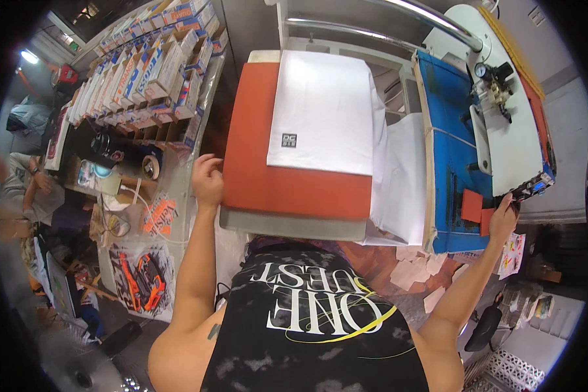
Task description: The person aligns a white t-shirt on a heat press, places a transfer sheet with a car graphic onto the shirt, and operates the press. They then remove the finished shirt and prepare the next one by aligning it on the press.
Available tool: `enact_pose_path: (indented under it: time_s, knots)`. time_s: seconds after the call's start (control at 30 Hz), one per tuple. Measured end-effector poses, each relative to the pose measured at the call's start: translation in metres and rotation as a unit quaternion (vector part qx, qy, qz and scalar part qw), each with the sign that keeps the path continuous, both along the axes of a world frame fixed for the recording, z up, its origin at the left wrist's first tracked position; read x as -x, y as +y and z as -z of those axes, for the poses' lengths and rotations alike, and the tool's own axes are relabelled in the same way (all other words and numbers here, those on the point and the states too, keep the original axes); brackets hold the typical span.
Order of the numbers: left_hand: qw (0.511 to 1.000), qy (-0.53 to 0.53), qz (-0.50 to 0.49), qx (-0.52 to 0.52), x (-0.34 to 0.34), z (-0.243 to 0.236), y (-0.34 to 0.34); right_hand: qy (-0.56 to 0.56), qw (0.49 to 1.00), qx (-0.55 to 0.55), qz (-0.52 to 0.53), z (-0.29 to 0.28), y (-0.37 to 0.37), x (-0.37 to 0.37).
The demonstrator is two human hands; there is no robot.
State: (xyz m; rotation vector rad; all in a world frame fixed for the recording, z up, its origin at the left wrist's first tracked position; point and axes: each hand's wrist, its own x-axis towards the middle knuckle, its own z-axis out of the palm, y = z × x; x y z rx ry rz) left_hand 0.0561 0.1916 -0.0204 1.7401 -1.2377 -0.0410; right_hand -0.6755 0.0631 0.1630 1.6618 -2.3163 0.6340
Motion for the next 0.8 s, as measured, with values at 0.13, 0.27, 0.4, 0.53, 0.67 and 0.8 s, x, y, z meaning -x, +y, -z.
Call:
enact_pose_path:
  time_s: [0.13,0.27,0.4,0.53,0.67,0.8]
  knots:
    - [0.976,0.104,-0.105,-0.160,-0.032,0.037,0.097,0.017,0.997,-0.050,0.051,-0.002,0.002,-0.010]
    - [0.817,0.202,-0.007,-0.540,-0.027,0.071,0.195,-0.002,0.999,-0.032,0.014,-0.013,0.006,-0.038]
    - [0.772,-0.027,0.067,-0.631,0.015,0.154,0.240,0.062,0.998,0.013,0.013,-0.019,0.032,-0.088]
    - [0.840,0.029,0.163,-0.516,0.095,0.256,0.275,0.090,0.995,0.014,-0.039,-0.033,0.078,-0.143]
    - [0.816,0.161,0.181,-0.524,0.171,0.284,0.326,0.055,0.979,0.101,-0.171,-0.043,0.125,-0.197]
    - [0.833,0.279,0.119,-0.463,0.211,0.259,0.412,0.086,0.945,0.277,-0.151,-0.067,0.162,-0.232]
